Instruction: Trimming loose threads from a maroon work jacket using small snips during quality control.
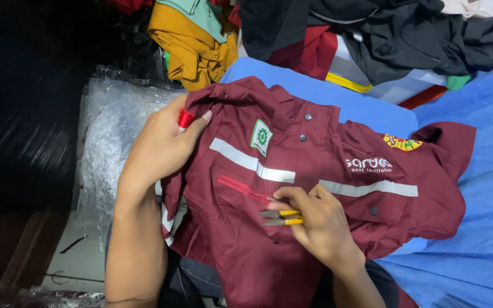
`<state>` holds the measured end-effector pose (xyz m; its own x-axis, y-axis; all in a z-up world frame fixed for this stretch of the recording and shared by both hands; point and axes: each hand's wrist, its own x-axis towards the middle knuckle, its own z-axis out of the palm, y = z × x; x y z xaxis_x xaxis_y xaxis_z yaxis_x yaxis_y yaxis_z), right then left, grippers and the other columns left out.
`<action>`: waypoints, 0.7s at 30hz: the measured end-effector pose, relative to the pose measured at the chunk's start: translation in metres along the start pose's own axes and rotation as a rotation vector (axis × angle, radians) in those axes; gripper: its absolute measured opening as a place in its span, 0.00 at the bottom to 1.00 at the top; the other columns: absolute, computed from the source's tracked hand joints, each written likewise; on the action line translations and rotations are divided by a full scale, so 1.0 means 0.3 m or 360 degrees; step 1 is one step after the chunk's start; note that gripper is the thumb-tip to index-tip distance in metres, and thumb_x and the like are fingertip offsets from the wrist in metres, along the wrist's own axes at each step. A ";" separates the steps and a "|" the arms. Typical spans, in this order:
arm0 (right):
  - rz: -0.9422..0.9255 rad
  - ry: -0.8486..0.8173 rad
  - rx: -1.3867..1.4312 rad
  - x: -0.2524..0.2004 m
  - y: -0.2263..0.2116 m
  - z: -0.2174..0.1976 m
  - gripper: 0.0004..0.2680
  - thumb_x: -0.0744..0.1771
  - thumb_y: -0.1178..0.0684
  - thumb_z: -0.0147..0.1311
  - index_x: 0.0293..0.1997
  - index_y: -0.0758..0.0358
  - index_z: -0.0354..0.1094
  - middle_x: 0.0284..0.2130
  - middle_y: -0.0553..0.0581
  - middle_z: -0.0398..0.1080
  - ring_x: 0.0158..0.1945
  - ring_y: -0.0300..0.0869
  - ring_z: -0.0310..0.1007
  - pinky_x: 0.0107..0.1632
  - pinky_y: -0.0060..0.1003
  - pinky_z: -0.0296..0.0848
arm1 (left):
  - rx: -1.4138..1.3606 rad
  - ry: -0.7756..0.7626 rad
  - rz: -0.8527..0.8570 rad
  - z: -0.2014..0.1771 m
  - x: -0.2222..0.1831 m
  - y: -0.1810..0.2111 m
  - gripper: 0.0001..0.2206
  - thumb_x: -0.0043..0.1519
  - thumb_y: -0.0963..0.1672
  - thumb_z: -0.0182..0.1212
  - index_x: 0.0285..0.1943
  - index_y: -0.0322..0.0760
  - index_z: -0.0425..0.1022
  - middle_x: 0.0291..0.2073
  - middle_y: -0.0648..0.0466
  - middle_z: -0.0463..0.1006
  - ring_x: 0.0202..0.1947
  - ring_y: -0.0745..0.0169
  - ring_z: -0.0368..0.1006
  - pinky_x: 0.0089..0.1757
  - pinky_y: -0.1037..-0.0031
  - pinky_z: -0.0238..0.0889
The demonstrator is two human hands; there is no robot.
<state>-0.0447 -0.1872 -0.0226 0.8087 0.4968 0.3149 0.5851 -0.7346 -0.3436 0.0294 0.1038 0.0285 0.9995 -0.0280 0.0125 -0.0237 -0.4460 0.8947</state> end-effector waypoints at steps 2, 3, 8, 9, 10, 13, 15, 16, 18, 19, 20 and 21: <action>0.0107 -0.0124 -0.0142 -0.039 0.041 0.008 0.09 0.63 0.47 0.62 0.41 0.51 0.67 0.30 0.40 0.73 0.28 0.43 0.58 0.35 0.38 0.64 | 0.0004 -0.0002 -0.0079 -0.018 -0.004 0.013 0.17 0.64 0.48 0.51 0.60 0.47 0.76 0.53 0.59 0.83 0.54 0.62 0.77 0.52 0.70 0.64; 0.0214 -0.0251 -0.0283 -0.061 0.060 0.013 0.11 0.59 0.47 0.62 0.39 0.50 0.64 0.30 0.42 0.72 0.30 0.46 0.64 0.37 0.43 0.66 | 0.0009 -0.0004 -0.0161 -0.027 -0.006 0.020 0.18 0.63 0.48 0.52 0.61 0.49 0.77 0.54 0.60 0.84 0.55 0.63 0.77 0.53 0.71 0.64; 0.0692 -0.0435 -0.0307 -0.092 0.004 -0.060 0.15 0.64 0.33 0.60 0.35 0.52 0.63 0.28 0.44 0.73 0.31 0.51 0.68 0.44 0.46 0.70 | 0.0103 0.0037 -0.0229 -0.040 -0.004 0.006 0.15 0.63 0.47 0.54 0.57 0.50 0.79 0.48 0.63 0.85 0.49 0.66 0.77 0.50 0.72 0.64; 0.0620 -0.0437 -0.0352 -0.107 0.006 -0.066 0.12 0.66 0.38 0.58 0.34 0.52 0.61 0.26 0.44 0.71 0.29 0.50 0.67 0.43 0.47 0.68 | 0.0125 0.0041 -0.0209 -0.038 0.001 0.002 0.15 0.63 0.47 0.54 0.56 0.49 0.79 0.47 0.62 0.85 0.48 0.66 0.77 0.50 0.72 0.63; 0.0623 -0.0436 -0.0355 -0.100 -0.001 -0.060 0.12 0.66 0.38 0.58 0.34 0.52 0.61 0.26 0.44 0.71 0.29 0.50 0.67 0.43 0.47 0.68 | 0.0122 0.0037 -0.0206 -0.036 0.003 0.002 0.15 0.63 0.47 0.54 0.56 0.49 0.79 0.47 0.62 0.85 0.48 0.66 0.77 0.50 0.72 0.63; 0.0658 -0.0310 -0.0454 -0.071 -0.015 -0.021 0.12 0.68 0.38 0.54 0.35 0.51 0.61 0.25 0.44 0.71 0.26 0.51 0.70 0.43 0.46 0.66 | 0.0202 0.0014 -0.0245 -0.037 0.003 0.007 0.15 0.63 0.48 0.54 0.57 0.50 0.79 0.46 0.61 0.85 0.48 0.62 0.78 0.49 0.69 0.63; 0.0863 -0.0075 -0.0430 -0.044 -0.013 0.023 0.20 0.64 0.31 0.60 0.40 0.59 0.63 0.32 0.48 0.73 0.30 0.66 0.70 0.46 0.55 0.69 | 0.0248 -0.0023 -0.0335 -0.038 0.001 0.018 0.17 0.63 0.49 0.52 0.60 0.53 0.78 0.48 0.60 0.85 0.51 0.58 0.77 0.50 0.67 0.62; 0.0863 -0.0078 -0.0430 -0.043 -0.011 0.014 0.20 0.64 0.31 0.60 0.40 0.59 0.63 0.32 0.48 0.73 0.30 0.66 0.70 0.46 0.55 0.69 | 0.0246 -0.0023 -0.0337 -0.037 -0.001 0.015 0.17 0.63 0.49 0.52 0.60 0.53 0.78 0.48 0.60 0.85 0.51 0.58 0.77 0.50 0.67 0.62; 0.0977 -0.0316 -0.0490 -0.040 -0.010 -0.005 0.13 0.65 0.36 0.55 0.37 0.53 0.67 0.26 0.49 0.77 0.32 0.67 0.70 0.45 0.55 0.70 | 0.0357 -0.0072 -0.0342 -0.035 -0.003 0.012 0.13 0.65 0.50 0.50 0.51 0.49 0.79 0.38 0.57 0.85 0.43 0.53 0.77 0.45 0.64 0.62; 0.0981 -0.0314 -0.0490 -0.023 -0.014 -0.021 0.13 0.65 0.36 0.55 0.37 0.53 0.67 0.26 0.49 0.77 0.32 0.67 0.70 0.45 0.55 0.70 | 0.0358 -0.0075 -0.0339 -0.038 -0.003 0.019 0.13 0.65 0.50 0.50 0.51 0.49 0.79 0.38 0.57 0.85 0.43 0.53 0.77 0.45 0.64 0.62; 0.1016 -0.0451 -0.0493 -0.009 -0.018 -0.038 0.13 0.66 0.35 0.52 0.36 0.52 0.66 0.26 0.52 0.77 0.34 0.67 0.72 0.43 0.59 0.69 | 0.0331 -0.0082 -0.0349 -0.040 -0.005 0.024 0.14 0.65 0.50 0.50 0.53 0.50 0.79 0.40 0.58 0.85 0.45 0.55 0.77 0.46 0.65 0.62; 0.1050 -0.0588 -0.0494 0.006 -0.022 -0.054 0.13 0.66 0.35 0.50 0.35 0.51 0.65 0.27 0.54 0.77 0.36 0.67 0.74 0.42 0.62 0.69 | 0.0305 -0.0089 -0.0360 -0.041 -0.007 0.029 0.15 0.65 0.50 0.50 0.55 0.51 0.79 0.42 0.60 0.85 0.46 0.57 0.77 0.47 0.66 0.62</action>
<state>-0.0481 -0.1891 -0.0054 0.9803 -0.0023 -0.1974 -0.0182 -0.9968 -0.0784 0.0274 0.1110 0.0418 0.9774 0.0442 -0.2069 0.1907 -0.6070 0.7715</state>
